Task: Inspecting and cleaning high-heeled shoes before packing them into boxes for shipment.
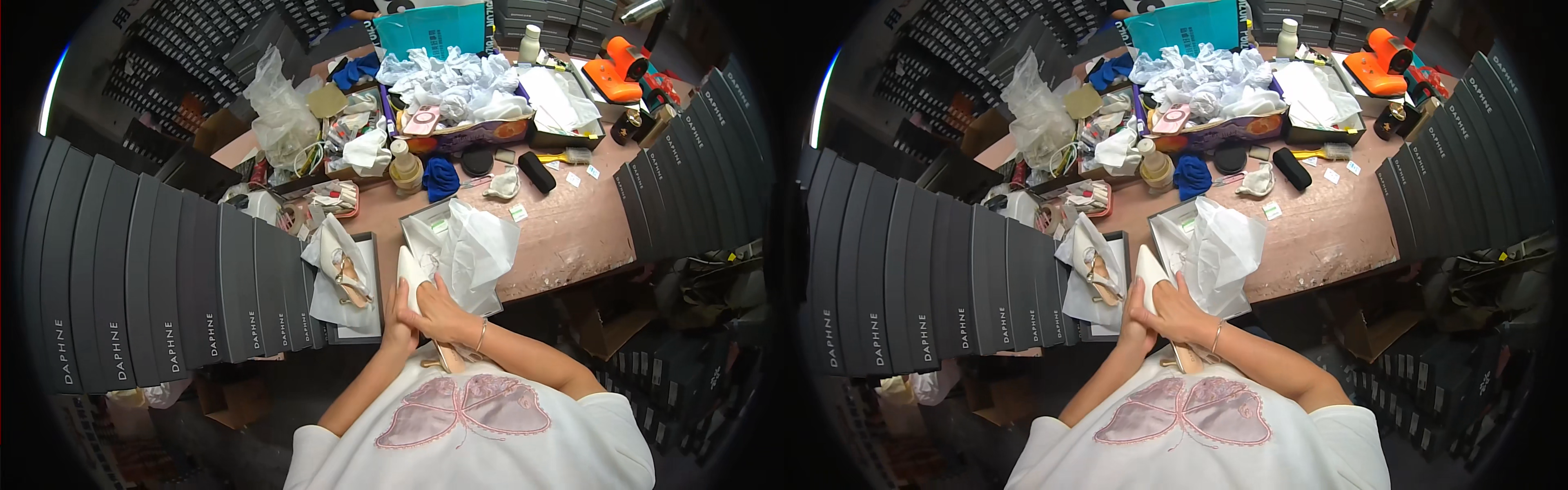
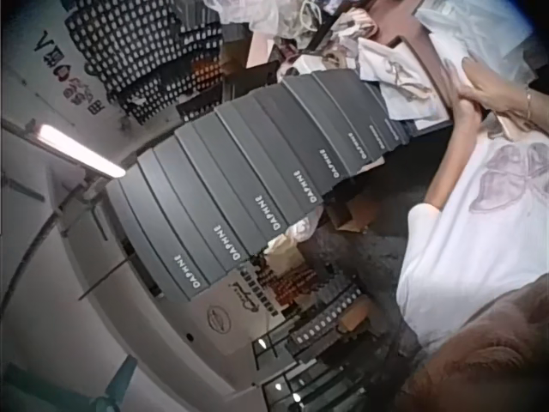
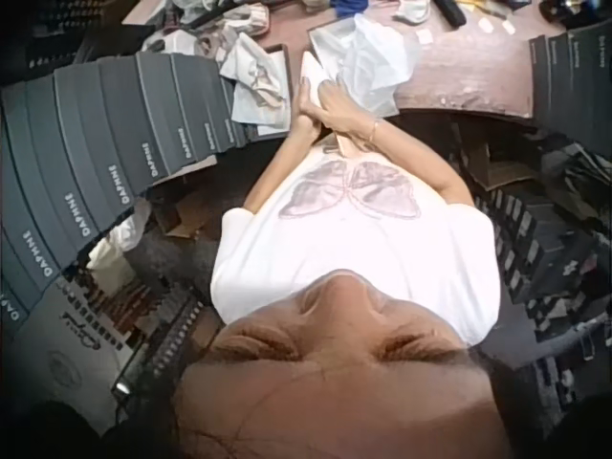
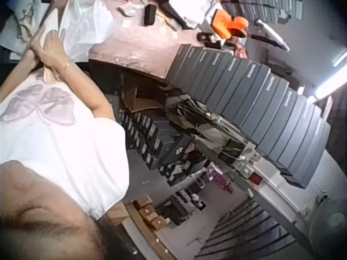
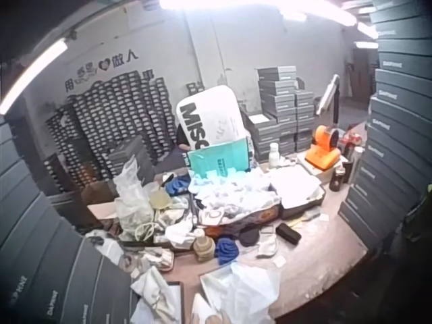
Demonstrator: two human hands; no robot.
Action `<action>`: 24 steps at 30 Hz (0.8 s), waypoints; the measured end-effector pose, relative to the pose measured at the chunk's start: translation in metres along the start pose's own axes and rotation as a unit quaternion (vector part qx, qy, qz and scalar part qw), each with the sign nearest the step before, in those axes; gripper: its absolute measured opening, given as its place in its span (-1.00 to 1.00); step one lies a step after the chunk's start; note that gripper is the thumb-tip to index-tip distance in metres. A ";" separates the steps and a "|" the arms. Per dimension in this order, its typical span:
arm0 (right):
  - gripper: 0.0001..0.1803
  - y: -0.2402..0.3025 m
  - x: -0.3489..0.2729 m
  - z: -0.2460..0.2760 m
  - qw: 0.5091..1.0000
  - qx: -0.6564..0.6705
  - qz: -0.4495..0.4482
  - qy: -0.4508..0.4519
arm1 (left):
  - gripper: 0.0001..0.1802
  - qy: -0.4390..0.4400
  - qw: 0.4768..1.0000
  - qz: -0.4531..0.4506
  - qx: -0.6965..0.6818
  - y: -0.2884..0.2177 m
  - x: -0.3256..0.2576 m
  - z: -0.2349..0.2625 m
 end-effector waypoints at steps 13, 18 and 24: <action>-0.28 0.015 -0.022 0.025 0.979 -0.059 0.195 0.005 | -0.31 -0.034 0.997 0.019 -0.069 0.007 -0.015 0.011; -0.37 0.010 0.008 -0.010 0.991 -0.018 0.104 -0.076 | -0.44 -0.048 0.996 -0.057 -0.054 -0.025 -0.024 -0.006; -0.44 0.009 -0.033 0.007 0.981 0.037 0.156 -0.107 | -0.43 -0.095 0.995 -0.018 -0.013 0.000 -0.016 0.012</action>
Point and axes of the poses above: each hand's wrist, its own x-axis towards the middle knuckle, its own z-axis out of the back of the hand, y = z × x, the point moved 1 cm from there along x, towards the middle knuckle, and after that the axes turned 8 degrees about -y, right-handed, at the moved point
